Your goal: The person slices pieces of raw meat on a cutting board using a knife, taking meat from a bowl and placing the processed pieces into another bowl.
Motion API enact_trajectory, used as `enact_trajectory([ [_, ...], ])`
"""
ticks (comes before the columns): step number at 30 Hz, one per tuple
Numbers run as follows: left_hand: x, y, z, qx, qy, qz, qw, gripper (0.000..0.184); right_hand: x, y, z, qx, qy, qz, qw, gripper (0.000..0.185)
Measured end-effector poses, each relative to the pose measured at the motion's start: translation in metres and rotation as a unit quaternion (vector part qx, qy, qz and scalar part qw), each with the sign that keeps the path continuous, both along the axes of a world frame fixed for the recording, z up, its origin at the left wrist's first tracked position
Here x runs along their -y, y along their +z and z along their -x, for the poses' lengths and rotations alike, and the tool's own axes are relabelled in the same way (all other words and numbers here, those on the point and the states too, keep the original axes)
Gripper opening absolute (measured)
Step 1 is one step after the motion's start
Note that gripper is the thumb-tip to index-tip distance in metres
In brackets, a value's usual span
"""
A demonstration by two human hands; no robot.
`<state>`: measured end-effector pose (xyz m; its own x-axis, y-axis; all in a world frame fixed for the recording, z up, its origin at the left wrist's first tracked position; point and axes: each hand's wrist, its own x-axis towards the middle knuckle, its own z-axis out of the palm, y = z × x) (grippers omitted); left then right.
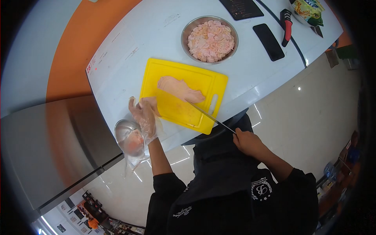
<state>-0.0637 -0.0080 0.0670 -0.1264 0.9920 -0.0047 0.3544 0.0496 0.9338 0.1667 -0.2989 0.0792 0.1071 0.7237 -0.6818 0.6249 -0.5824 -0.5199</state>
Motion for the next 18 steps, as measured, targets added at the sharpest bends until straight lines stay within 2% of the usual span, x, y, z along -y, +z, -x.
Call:
enact_trajectory([
  [2, -0.013, -0.022, 0.008, -0.145, -0.054, 0.029, 0.988, 0.054, -0.001, 0.001, -0.002, -0.008, -0.002, -0.009, 1.0, 0.027],
  [3, -0.01, -0.025, 0.006, -0.265, -0.045, 0.022, 0.963, 0.056, -0.003, 0.001, -0.004, -0.012, -0.003, -0.015, 1.0, 0.027],
  [5, 0.003, -0.009, -0.02, -0.492, -0.029, 0.005, 0.87, 0.059, 0.001, -0.003, -0.005, -0.024, -0.004, -0.046, 0.999, 0.027],
  [8, -0.008, -0.019, -0.021, -0.466, -0.139, -0.204, 0.85, 0.067, 0.011, -0.005, -0.012, -0.031, 0.003, -0.081, 0.996, 0.026],
  [11, -0.026, -0.026, -0.042, -0.378, -0.27, -0.237, 0.853, 0.065, 0.02, -0.006, -0.015, -0.038, -0.008, -0.1, 0.994, 0.025],
  [14, -0.035, -0.013, -0.071, -0.378, -0.439, -0.151, 0.801, 0.056, 0.028, 0.001, -0.016, -0.048, -0.056, -0.122, 0.99, 0.025],
  [17, -0.025, 0.002, -0.085, -0.414, -0.538, -0.158, 0.717, 0.038, 0.037, 0.003, -0.016, -0.052, -0.106, -0.132, 0.984, 0.023],
  [18, -0.025, -0.002, -0.087, -0.428, -0.551, -0.128, 0.704, 0.036, 0.04, 0.002, -0.017, -0.052, -0.122, -0.132, 0.982, 0.023],
])
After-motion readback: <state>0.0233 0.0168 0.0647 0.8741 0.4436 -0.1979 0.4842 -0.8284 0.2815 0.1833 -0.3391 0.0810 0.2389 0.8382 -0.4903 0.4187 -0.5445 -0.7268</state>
